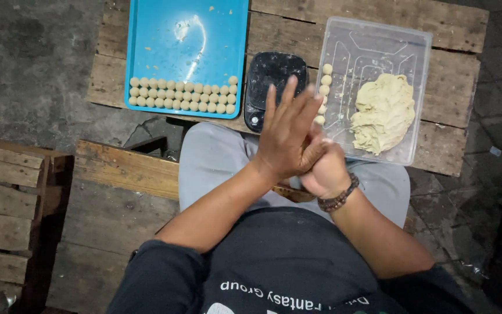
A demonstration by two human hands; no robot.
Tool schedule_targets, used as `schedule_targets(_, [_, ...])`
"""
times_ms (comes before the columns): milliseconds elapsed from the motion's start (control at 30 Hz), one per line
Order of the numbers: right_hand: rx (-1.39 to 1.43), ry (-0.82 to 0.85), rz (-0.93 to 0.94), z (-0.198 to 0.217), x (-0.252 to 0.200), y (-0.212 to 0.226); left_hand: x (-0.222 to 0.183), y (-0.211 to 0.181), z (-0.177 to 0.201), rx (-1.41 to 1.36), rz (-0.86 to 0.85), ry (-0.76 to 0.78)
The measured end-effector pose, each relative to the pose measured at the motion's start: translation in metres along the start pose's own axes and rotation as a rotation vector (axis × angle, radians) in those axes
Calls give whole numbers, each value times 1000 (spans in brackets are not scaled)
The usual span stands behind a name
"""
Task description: The person is portioning dough using a scale, rolling the portions into small balls, and arranging them on a tray.
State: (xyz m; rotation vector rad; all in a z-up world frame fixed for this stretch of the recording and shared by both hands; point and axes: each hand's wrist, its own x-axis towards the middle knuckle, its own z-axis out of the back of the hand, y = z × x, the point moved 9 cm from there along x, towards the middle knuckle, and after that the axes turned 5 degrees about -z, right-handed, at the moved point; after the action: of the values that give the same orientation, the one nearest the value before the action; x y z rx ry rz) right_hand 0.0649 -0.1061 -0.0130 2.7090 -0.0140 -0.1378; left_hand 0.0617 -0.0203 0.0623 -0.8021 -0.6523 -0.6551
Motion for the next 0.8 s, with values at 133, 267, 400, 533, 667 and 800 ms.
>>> schedule_targets(133, [-260, -64, -283, 28, 4, -8, -17, 2, -4, -22, 8, -27])
schedule_targets(267, [-197, -89, -366, 57, 9, -17, -33, 15, -17, -53, 22, 108])
schedule_targets(400, [-236, -126, -422, 42, 2, -15, -47, 68, -32, -123, 74, 237])
schedule_targets(533, [-458, -285, -371, 55, 2, 16, -53, 168, 15, 42, 178, -15])
schedule_targets(667, [-545, -428, -219, 84, -2, 58, -86, 267, 29, 362, 424, 88])
schedule_targets(800, [-603, -539, -89, 98, -15, 99, -95, 278, 16, 405, 475, 268])
